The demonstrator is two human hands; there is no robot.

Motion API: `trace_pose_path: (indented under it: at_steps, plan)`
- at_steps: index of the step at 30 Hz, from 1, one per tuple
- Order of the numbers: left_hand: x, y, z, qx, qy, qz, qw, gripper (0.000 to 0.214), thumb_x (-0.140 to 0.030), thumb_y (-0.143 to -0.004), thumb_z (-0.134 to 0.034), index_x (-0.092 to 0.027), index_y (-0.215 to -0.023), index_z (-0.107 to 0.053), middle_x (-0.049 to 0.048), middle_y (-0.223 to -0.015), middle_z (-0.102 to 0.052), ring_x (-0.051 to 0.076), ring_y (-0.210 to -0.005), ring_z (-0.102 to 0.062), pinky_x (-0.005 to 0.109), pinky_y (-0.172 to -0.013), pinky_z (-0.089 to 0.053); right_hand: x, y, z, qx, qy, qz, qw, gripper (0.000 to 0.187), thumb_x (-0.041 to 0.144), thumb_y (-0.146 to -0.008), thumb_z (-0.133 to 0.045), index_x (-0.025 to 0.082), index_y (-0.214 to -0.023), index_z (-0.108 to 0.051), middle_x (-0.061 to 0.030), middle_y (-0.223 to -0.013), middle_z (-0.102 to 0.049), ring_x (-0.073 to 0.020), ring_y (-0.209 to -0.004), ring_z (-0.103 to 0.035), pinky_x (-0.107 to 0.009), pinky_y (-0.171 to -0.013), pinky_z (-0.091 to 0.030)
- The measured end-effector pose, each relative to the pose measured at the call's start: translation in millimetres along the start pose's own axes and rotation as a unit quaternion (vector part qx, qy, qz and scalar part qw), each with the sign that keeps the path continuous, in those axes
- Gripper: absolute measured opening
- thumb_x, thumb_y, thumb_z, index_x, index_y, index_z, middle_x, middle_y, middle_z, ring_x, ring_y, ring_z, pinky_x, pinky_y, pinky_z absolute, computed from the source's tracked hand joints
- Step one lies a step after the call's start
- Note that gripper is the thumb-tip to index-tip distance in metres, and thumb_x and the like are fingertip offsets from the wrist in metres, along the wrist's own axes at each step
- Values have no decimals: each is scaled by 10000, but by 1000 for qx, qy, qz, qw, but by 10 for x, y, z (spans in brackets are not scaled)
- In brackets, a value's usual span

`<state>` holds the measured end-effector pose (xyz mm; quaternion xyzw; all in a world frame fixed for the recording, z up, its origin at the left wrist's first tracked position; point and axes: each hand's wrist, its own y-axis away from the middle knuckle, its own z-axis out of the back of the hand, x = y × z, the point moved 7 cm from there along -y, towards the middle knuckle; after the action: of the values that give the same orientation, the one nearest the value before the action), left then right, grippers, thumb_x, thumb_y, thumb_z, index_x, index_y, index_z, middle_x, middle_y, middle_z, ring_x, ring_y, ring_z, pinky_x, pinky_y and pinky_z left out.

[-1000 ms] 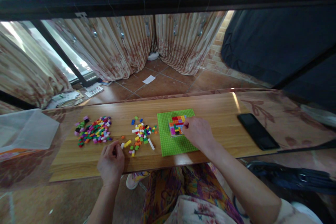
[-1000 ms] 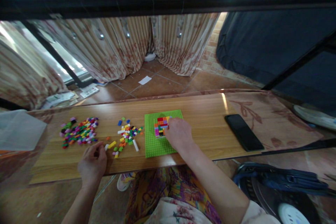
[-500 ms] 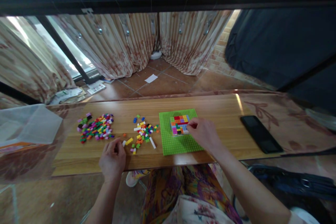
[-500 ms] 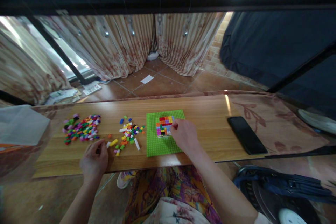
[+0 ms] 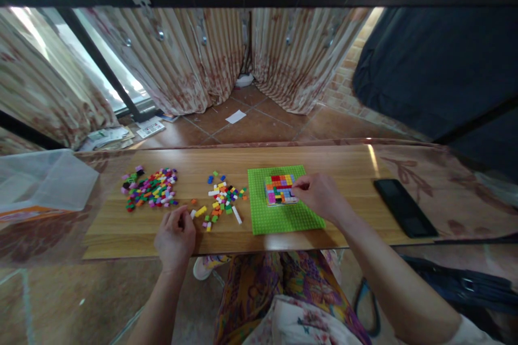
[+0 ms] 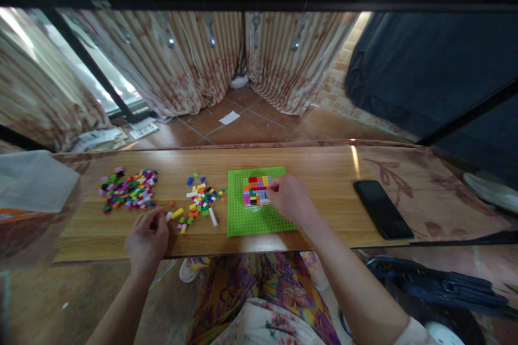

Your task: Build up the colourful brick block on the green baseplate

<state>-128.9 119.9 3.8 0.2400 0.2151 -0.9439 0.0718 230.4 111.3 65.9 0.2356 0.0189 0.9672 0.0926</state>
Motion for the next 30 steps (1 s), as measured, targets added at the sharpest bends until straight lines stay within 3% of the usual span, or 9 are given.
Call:
trace_pose_path:
  at_steps: [22,30]
  plan:
    - [-24,11,7,-8,3,-11,1000,275,-294,-871,-472,-166,-952,-702,82,-889,-697,186,-768,-626,278,-689,-450,55,-189,-97,97,23,60,993,205,201,-694,-546,147,-567,-698,26,-467,-509,-80,-479,-417,-236,-478,-233]
    - [-17,24,6,-12,6,-11,1000,270,-289,-875,-478,-172,-969,-702,75,-881,-692,183,-764,-620,273,-678,-438,-103,-291,-158,127,-43,55,989,184,225,-670,-571,140,-619,-726,2,-540,-620,-106,-529,-507,-227,-509,-324]
